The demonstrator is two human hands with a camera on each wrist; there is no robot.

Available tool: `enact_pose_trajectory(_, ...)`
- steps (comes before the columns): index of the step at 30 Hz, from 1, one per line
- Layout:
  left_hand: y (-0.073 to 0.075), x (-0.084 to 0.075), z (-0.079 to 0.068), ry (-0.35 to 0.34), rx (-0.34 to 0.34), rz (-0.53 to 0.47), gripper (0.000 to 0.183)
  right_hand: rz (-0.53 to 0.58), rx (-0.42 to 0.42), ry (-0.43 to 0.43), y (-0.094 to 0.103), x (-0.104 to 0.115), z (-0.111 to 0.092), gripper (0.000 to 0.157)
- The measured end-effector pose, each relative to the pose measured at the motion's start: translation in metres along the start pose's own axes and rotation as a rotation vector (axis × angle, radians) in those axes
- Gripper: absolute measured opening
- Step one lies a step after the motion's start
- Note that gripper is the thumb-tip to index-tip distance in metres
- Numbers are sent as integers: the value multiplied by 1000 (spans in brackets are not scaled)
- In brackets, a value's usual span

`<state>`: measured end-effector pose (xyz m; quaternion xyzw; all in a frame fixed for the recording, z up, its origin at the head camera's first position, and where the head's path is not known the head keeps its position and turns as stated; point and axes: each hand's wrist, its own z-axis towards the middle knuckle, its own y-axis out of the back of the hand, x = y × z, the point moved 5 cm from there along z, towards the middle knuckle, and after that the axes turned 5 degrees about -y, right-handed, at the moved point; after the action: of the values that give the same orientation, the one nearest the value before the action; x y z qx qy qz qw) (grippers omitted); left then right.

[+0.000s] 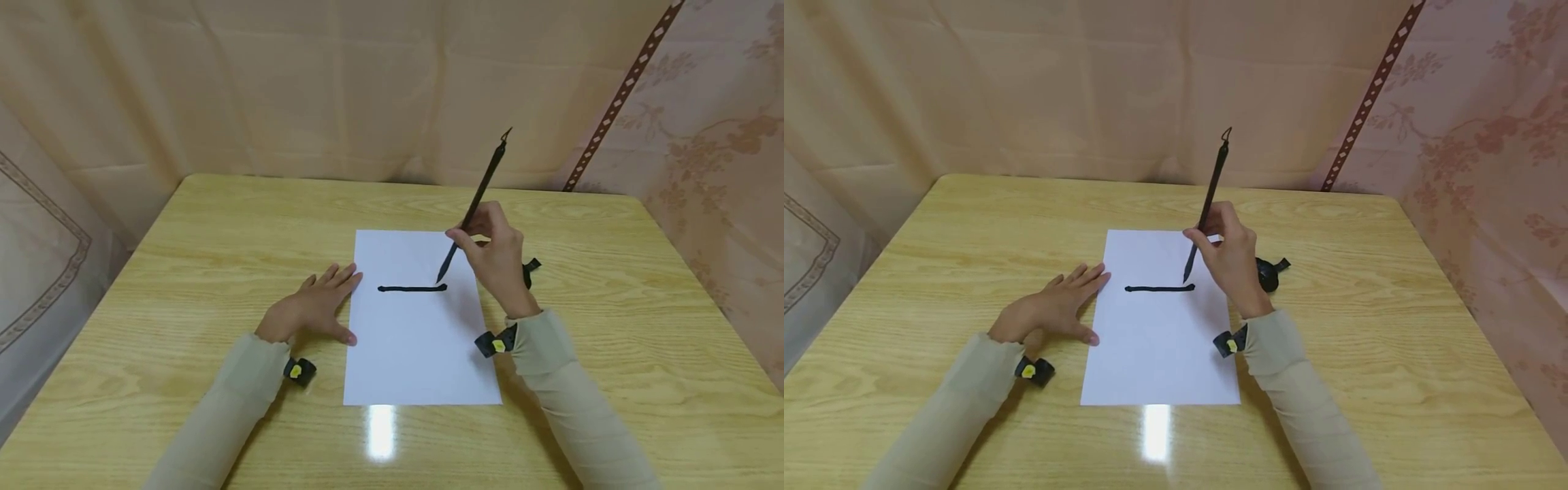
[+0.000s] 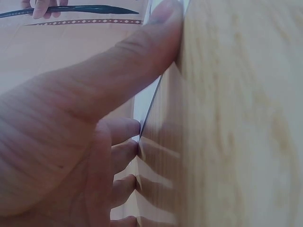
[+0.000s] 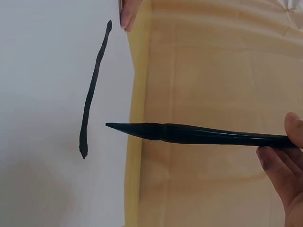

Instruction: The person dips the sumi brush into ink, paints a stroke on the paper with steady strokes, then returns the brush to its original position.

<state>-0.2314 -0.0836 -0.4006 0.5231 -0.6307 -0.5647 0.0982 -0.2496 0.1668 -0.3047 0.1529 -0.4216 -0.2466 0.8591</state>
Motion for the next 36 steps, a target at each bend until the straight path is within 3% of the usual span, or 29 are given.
enact_pose_trajectory(10, 0, 0, -1, -1, -3, -3, 114, 3, 59, 26, 6, -6, 7, 30)
enact_pose_trajectory(23, 0, 1, -1, -8, -11, 4, 114, 45, 222, 167, 22, -7, 9, 25)
enact_pose_trajectory(36, 0, -1, -2, 4, -10, 2, 112, -5, 221, 352, 39, -13, 0, 17)
